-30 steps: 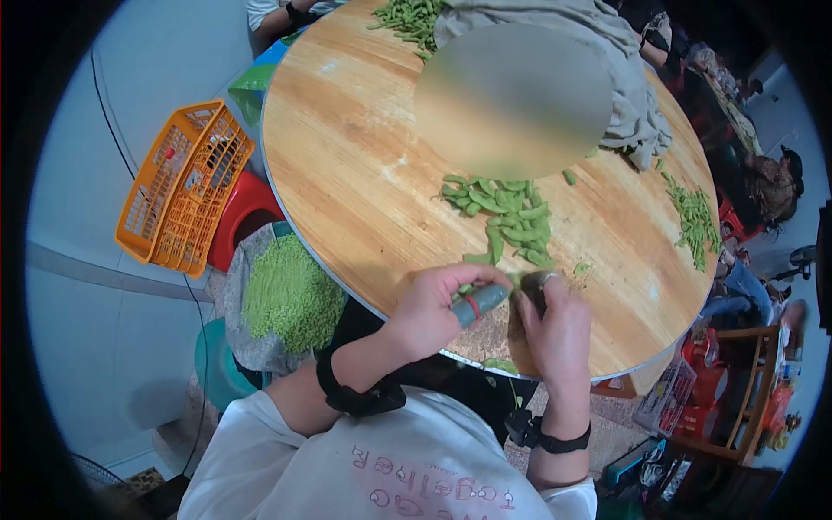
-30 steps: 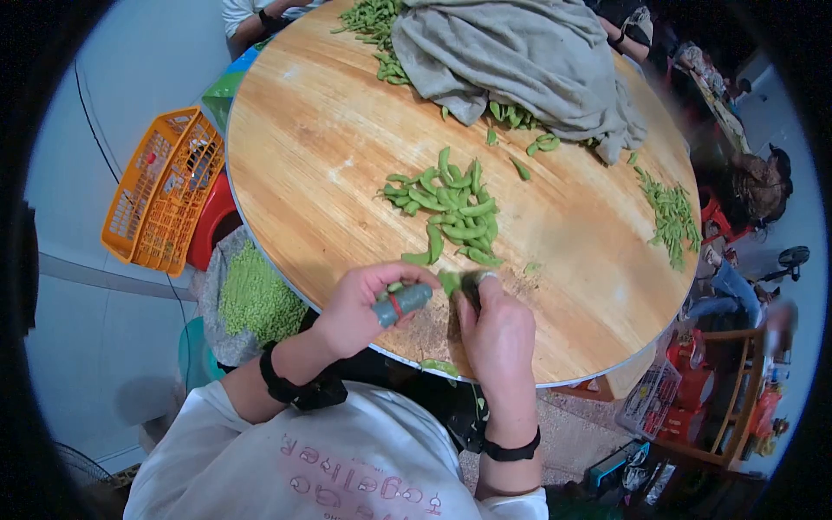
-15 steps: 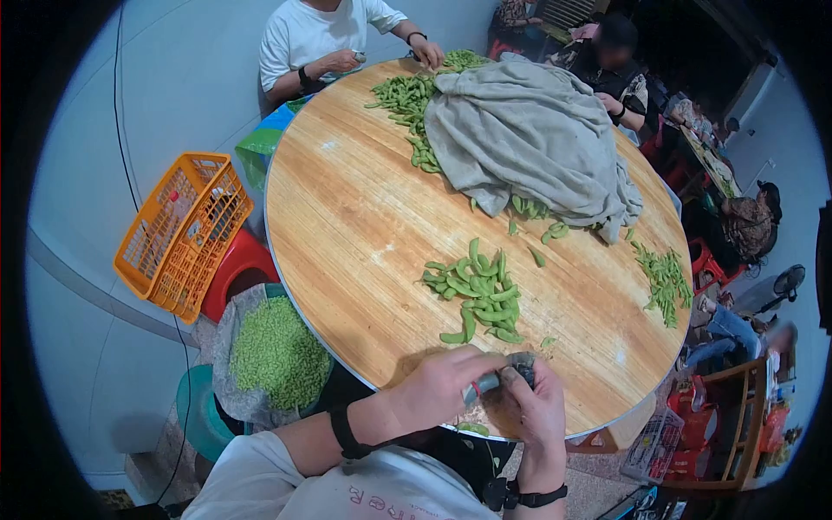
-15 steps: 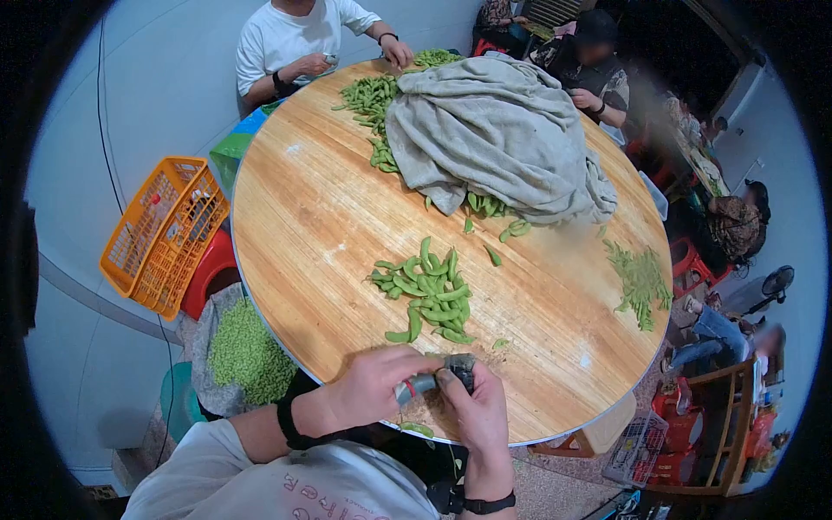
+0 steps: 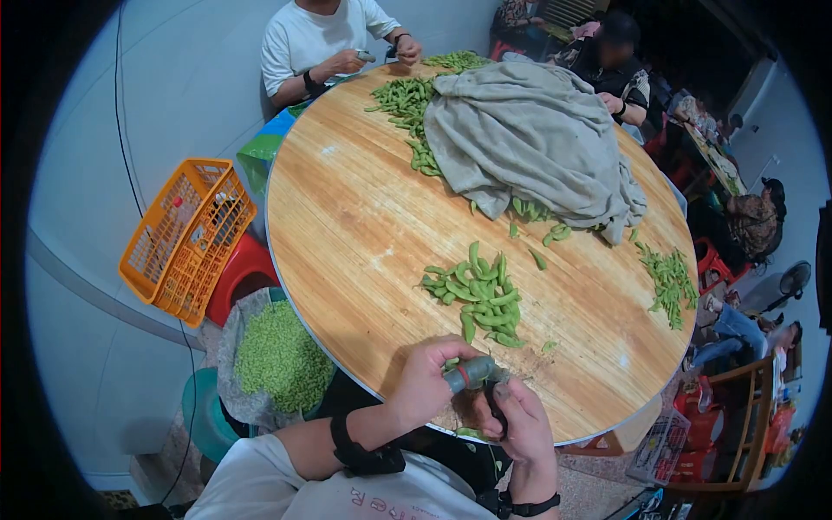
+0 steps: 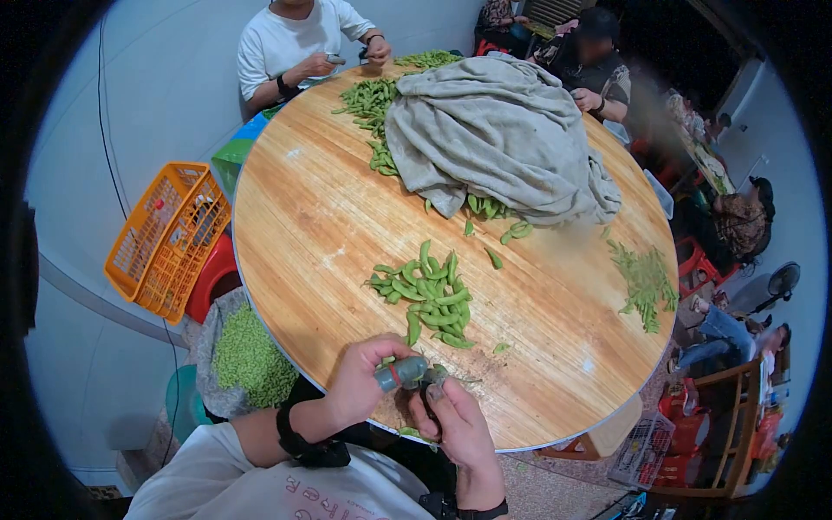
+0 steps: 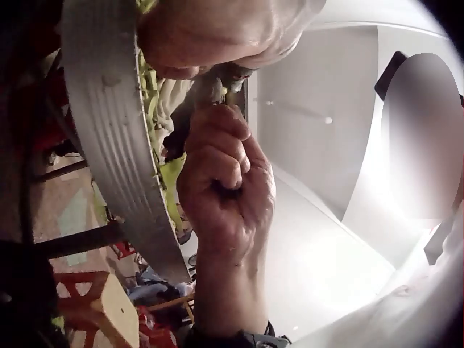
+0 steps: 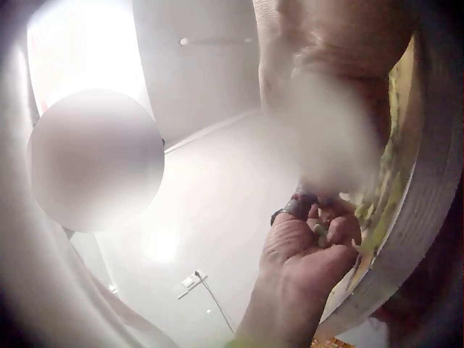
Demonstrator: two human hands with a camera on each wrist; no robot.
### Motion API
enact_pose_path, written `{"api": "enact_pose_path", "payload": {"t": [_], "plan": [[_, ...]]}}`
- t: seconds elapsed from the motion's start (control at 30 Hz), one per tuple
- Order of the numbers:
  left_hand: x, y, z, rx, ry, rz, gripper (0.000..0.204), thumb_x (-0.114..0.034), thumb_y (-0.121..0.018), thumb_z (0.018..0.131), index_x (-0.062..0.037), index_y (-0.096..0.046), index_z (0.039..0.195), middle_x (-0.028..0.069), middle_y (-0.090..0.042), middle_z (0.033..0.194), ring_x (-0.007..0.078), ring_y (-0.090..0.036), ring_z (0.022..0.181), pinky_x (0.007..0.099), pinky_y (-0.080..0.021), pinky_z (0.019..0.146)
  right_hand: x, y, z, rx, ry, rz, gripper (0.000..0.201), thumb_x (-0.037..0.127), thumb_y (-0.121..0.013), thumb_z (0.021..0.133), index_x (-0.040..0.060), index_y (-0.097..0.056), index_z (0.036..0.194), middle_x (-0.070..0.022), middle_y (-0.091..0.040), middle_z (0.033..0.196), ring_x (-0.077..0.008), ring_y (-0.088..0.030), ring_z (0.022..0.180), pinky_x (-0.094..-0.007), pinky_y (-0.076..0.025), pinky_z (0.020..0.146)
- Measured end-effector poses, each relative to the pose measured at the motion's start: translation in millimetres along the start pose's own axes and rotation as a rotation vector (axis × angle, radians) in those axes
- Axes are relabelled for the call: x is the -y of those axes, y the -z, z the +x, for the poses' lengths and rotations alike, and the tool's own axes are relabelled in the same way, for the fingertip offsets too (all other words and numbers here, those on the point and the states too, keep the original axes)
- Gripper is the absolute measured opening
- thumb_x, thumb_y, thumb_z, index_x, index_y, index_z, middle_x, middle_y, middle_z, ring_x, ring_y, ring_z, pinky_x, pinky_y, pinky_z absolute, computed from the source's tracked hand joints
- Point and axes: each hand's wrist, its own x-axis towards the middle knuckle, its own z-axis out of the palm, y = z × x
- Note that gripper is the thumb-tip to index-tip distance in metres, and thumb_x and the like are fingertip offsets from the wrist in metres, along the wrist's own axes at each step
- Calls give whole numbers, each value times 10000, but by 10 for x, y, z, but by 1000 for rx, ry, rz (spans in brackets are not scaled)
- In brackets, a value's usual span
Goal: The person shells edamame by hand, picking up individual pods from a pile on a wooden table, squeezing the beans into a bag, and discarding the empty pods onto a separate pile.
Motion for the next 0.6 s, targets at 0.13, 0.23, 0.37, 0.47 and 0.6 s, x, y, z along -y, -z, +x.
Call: {"api": "enact_pose_path", "payload": {"t": [0.13, 0.23, 0.37, 0.47, 0.6], "plan": [[-36, -34, -40, 7, 43, 67, 22, -14, -596, 820, 4, -586, 827, 20, -565, 789, 82, -528, 729, 224, -431, 659, -87, 47, 41, -20, 33, -10, 163, 160, -413, 937, 19, -490, 908, 9, -429, 592, -50, -335, 456, -191, -267, 411], [-7, -17, -42, 88, 29, -9, 42, -31, -602, 820, -5, -580, 846, 15, -550, 822, 76, -520, 760, 213, -423, 669, -123, 32, 31, -71, 47, -59, 150, 147, -419, 937, 23, -503, 943, 13, -426, 591, -46, -339, 452, -178, -265, 407], [60, 118, -13, 298, 194, -277, 131, -66, -617, 818, -16, -584, 935, -4, -537, 814, 59, -498, 768, 211, -420, 687, -42, 17, -71, 9, -24, 150, 158, 120, -415, 938, 19, -523, 994, 28, -441, 588, -33, -336, 446, -175, -269, 407], [17, 162, -8, 519, 314, -604, 92, -82, -621, 820, -22, -567, 863, -13, -500, 849, 68, -491, 819, 218, -402, 712, -36, 12, -108, 31, -152, 322, 161, 117, -437, 931, 14, -526, 1016, 30, -448, 585, -35, -352, 449, -177, -276, 415], [-40, 45, -59, 304, 40, -15, 105, -74, -632, 806, -27, -568, 875, 4, -530, 852, 87, -514, 821, 231, -413, 721, -234, 42, -39, -178, 173, -171, 130, 114, -487, 911, 11, -543, 968, 27, -474, 598, -31, -376, 463, -180, -282, 422]]}}
